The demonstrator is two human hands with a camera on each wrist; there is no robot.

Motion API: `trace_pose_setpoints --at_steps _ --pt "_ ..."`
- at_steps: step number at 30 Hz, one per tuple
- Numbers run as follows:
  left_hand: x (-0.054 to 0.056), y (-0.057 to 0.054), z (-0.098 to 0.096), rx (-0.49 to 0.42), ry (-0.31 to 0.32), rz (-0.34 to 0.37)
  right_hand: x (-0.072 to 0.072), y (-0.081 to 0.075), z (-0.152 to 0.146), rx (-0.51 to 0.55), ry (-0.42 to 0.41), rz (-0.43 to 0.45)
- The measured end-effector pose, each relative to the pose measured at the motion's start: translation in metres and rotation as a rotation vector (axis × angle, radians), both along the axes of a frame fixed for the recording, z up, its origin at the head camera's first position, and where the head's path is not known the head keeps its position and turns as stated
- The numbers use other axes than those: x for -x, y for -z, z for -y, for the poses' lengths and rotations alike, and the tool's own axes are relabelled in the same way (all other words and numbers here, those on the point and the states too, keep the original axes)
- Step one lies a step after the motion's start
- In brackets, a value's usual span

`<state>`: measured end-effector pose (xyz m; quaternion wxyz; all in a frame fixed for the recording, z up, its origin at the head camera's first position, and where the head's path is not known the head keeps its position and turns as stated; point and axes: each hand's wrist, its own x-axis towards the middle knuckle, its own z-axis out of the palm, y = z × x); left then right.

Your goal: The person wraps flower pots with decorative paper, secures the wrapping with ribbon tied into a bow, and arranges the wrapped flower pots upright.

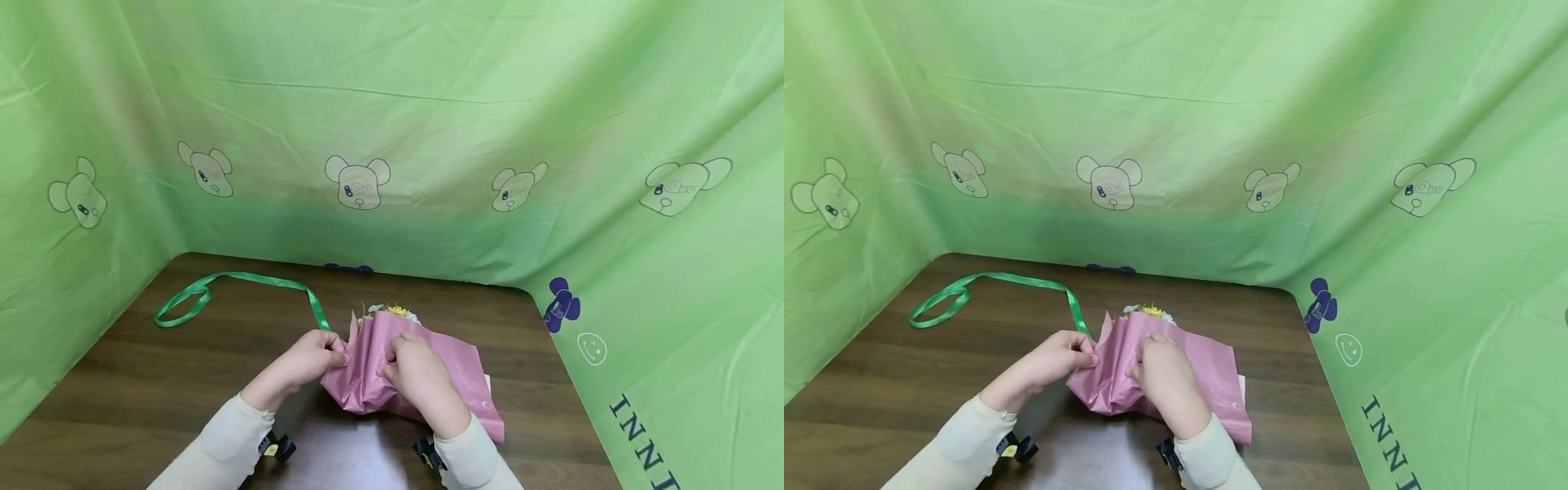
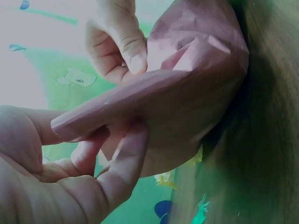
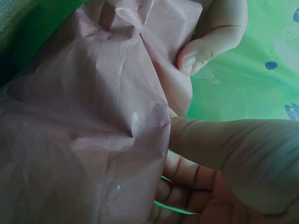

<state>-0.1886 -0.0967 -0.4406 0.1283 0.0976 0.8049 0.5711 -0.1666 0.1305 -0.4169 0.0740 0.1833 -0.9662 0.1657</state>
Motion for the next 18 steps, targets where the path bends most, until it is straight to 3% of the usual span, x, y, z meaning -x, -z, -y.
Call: trace_pose_setpoints --at_steps 10,18 --pt "0.001 0.009 -0.007 -0.117 0.001 0.049 -0.002 -0.002 0.001 0.007 -0.006 0.013" --pt "-0.003 0.008 -0.013 -0.132 -0.003 0.052 -0.001 0.0 -0.001 0.032 -0.016 0.034"
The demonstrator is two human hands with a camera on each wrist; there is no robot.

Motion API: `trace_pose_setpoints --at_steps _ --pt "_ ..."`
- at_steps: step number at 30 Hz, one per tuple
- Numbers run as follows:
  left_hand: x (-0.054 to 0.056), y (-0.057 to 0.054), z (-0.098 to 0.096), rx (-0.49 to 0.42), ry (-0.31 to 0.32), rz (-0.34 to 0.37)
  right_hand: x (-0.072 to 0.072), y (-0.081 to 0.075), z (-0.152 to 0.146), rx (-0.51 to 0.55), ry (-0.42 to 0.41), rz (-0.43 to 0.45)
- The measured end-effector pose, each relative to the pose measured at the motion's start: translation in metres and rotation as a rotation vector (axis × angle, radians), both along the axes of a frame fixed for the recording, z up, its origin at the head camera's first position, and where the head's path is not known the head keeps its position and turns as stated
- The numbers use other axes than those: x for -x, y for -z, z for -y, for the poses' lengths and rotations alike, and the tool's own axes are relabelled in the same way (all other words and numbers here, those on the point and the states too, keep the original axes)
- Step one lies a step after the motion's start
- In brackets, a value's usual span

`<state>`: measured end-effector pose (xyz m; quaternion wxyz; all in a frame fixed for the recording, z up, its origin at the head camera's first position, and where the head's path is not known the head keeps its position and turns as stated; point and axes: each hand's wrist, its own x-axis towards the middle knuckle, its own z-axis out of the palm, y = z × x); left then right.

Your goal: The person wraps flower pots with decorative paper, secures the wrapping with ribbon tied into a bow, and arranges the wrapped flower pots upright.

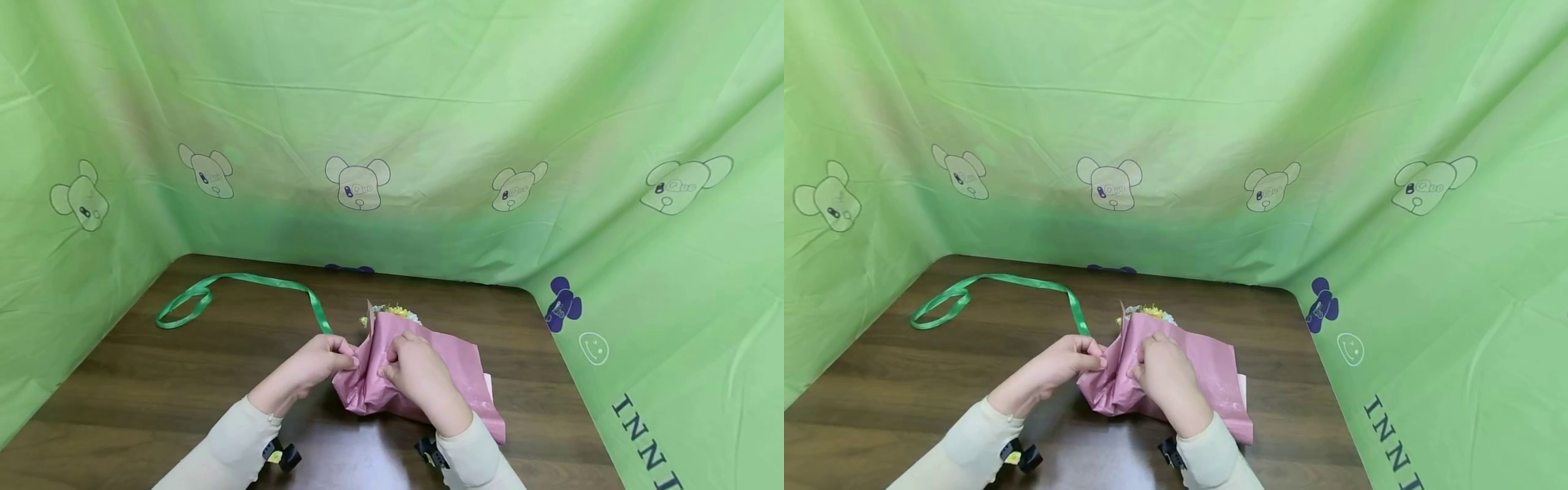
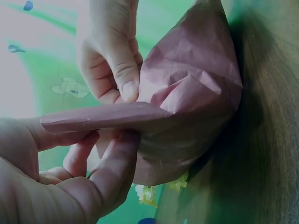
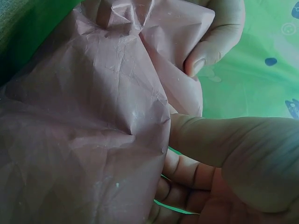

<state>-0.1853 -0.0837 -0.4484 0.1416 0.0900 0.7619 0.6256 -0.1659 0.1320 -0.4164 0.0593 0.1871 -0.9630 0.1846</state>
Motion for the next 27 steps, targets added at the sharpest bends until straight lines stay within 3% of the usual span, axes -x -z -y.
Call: trace_pose_setpoints --at_steps 13,23,27 --pt "-0.004 0.003 -0.008 -0.084 0.012 0.031 0.002 0.001 -0.001 0.01 0.001 0.009" --pt "-0.004 0.001 -0.008 -0.067 -0.003 0.045 0.002 0.002 -0.001 0.02 0.0 -0.001" --pt "0.0 0.0 0.001 -0.055 0.002 0.04 0.003 0.003 -0.001 0.013 0.0 -0.007"
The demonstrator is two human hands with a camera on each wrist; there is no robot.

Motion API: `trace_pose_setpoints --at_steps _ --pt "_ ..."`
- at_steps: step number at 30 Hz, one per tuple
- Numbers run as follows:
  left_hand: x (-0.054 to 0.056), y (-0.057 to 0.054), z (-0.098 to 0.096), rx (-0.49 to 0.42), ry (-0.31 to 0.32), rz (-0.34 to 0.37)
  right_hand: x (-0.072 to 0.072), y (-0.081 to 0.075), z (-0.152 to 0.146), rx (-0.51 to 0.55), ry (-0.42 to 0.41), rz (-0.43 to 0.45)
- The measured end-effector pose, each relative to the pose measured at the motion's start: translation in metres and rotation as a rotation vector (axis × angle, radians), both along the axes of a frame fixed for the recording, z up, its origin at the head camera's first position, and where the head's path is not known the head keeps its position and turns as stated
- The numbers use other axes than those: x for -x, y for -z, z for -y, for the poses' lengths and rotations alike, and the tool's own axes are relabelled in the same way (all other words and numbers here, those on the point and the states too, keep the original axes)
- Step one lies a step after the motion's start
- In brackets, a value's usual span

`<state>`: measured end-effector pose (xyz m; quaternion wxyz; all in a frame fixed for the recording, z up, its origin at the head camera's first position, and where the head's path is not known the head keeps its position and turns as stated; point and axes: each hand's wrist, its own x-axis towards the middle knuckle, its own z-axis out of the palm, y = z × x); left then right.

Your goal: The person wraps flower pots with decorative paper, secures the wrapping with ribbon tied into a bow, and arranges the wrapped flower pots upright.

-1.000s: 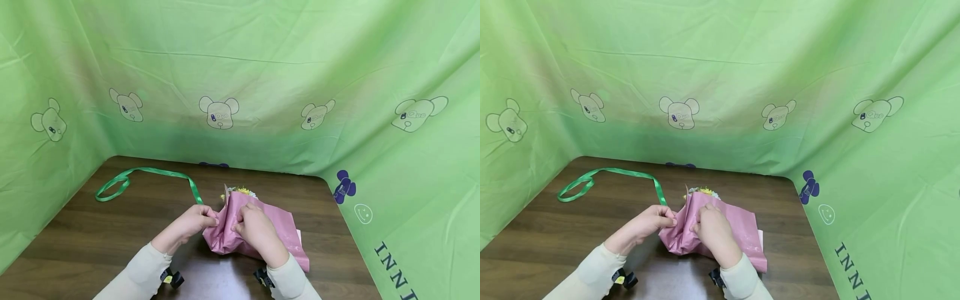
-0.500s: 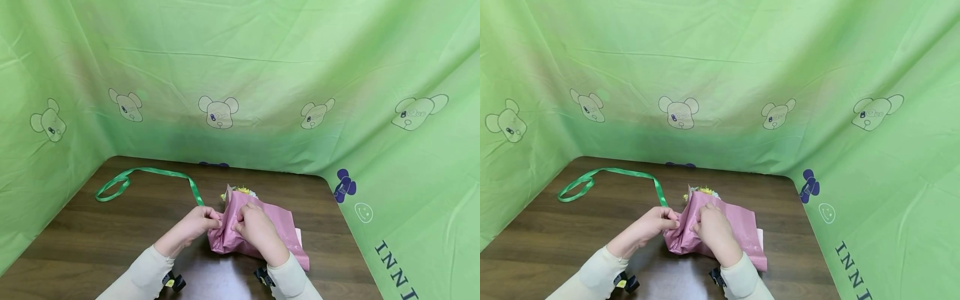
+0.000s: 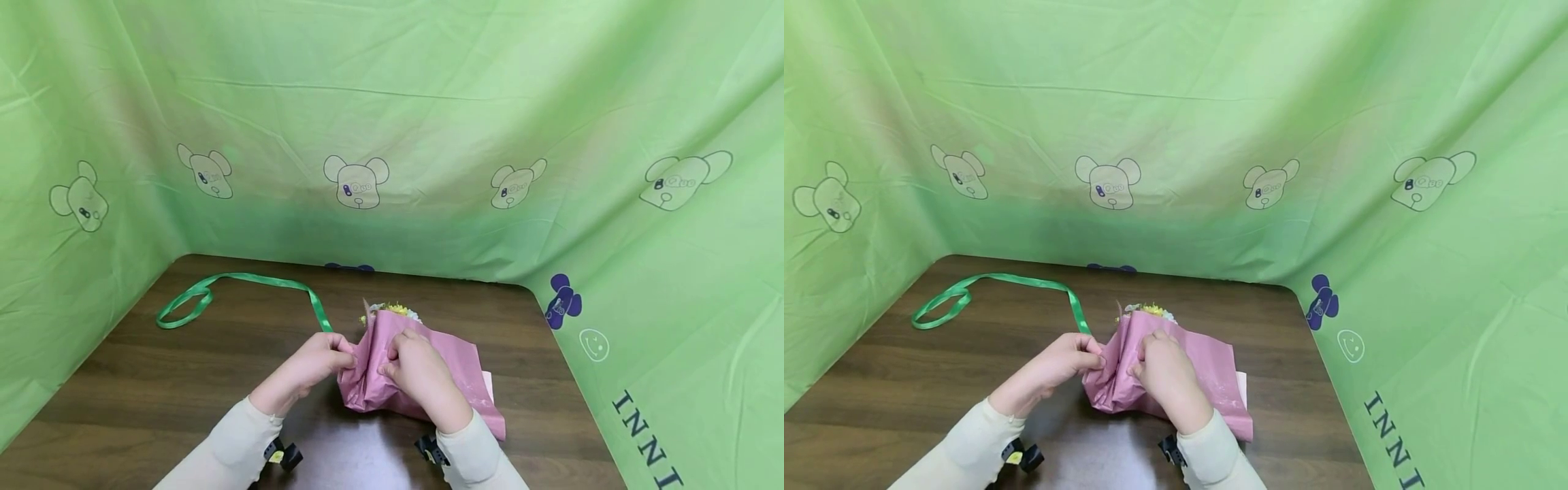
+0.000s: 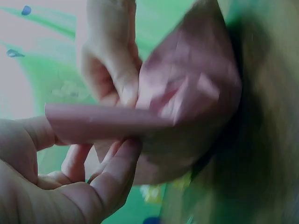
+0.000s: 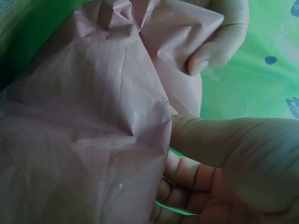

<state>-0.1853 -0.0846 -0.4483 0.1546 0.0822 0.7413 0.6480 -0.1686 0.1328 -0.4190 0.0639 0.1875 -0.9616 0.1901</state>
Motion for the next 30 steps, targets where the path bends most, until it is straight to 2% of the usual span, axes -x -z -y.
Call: trace_pose_setpoints --at_steps 6,14,17,23,30 --pt "0.011 0.002 0.025 0.053 0.053 0.058 0.001 0.0 0.0 -0.005 -0.005 -0.005" --pt "0.03 0.012 0.055 -0.007 0.16 0.21 0.0 0.0 -0.001 0.006 0.0 0.014" --pt "0.036 0.023 0.061 -0.017 0.151 0.258 0.0 0.0 -0.002 0.013 0.0 0.017" --pt "0.043 0.04 0.064 -0.011 0.117 0.302 0.001 0.002 -0.002 0.013 -0.008 0.005" --pt "0.043 0.047 0.06 0.024 0.048 0.304 0.001 0.001 -0.002 0.014 -0.009 0.019"
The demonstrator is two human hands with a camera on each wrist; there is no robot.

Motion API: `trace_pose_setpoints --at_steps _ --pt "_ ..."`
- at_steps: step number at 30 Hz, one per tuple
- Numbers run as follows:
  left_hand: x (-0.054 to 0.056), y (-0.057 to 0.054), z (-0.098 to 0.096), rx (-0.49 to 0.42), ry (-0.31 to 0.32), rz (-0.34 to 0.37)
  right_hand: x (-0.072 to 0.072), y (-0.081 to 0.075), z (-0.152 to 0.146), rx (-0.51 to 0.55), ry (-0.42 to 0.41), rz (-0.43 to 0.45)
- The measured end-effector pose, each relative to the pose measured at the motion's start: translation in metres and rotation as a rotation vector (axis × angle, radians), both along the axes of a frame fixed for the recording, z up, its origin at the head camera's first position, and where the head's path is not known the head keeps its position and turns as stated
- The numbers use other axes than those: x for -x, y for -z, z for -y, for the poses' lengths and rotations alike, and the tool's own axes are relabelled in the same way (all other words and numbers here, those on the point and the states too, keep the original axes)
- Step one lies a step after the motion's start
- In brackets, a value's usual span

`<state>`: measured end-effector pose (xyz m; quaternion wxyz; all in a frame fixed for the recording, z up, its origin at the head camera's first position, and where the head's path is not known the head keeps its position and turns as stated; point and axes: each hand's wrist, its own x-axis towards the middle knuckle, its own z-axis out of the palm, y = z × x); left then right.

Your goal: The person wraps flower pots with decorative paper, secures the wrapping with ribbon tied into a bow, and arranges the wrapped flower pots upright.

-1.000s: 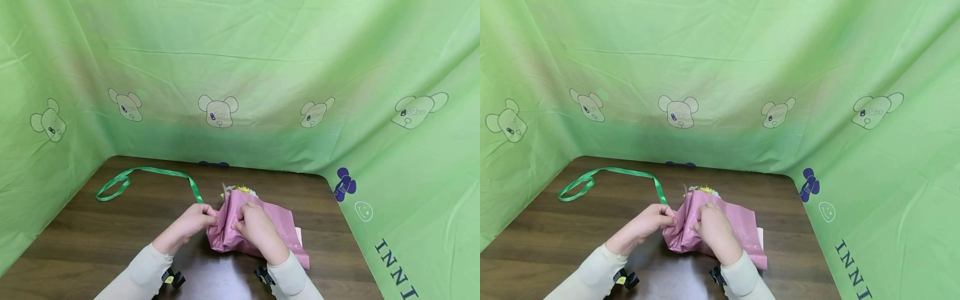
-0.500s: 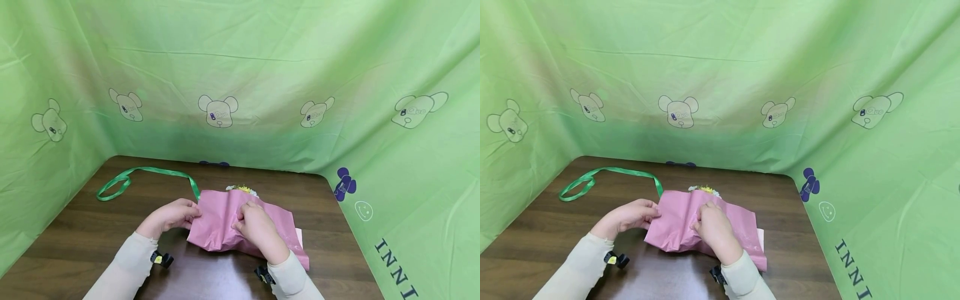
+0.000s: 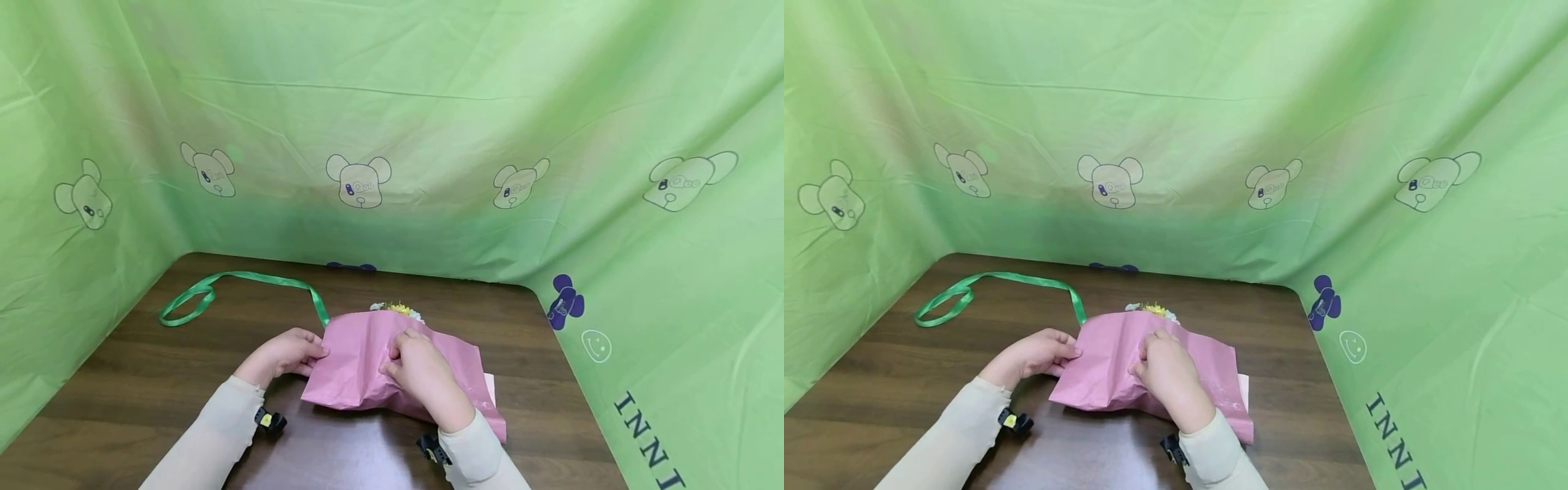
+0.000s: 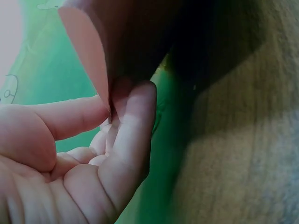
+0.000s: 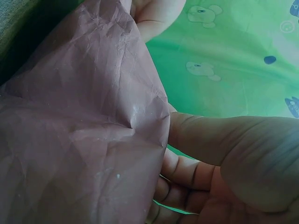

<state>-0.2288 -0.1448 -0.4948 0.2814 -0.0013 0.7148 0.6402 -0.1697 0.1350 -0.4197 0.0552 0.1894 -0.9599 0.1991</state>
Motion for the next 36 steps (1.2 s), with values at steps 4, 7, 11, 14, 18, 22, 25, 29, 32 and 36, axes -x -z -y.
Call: trace_pose_setpoints --at_steps 4,7,11,14,18,22,25,29,32,36 --pt "-0.001 0.002 -0.002 0.043 -0.012 -0.007 -0.001 -0.001 0.0 0.001 0.002 0.001" --pt "0.0 0.004 -0.003 0.058 -0.009 -0.002 -0.001 -0.001 0.0 -0.002 0.004 0.002" --pt "0.002 0.005 0.001 0.022 0.029 0.014 -0.001 -0.001 0.0 -0.005 0.006 0.003" --pt "0.003 0.006 0.007 -0.031 0.06 0.041 -0.001 -0.001 0.0 -0.004 0.006 0.004" --pt "0.002 0.005 0.011 -0.037 0.07 0.05 -0.001 -0.001 0.0 -0.006 0.004 0.01" --pt "0.003 0.004 0.01 0.01 0.055 0.036 -0.002 -0.001 -0.001 -0.004 0.007 0.011" --pt "0.004 0.004 0.008 0.036 0.046 0.033 -0.002 -0.002 -0.001 -0.001 0.013 0.012" --pt "0.003 0.003 0.005 0.057 0.048 0.02 -0.002 -0.003 0.0 -0.01 0.017 0.012" --pt "0.001 0.001 0.004 0.082 0.056 0.004 -0.002 -0.003 0.002 -0.029 0.025 0.014" --pt "0.0 0.0 0.001 0.138 0.049 -0.027 -0.001 -0.004 0.003 -0.034 0.046 0.029"
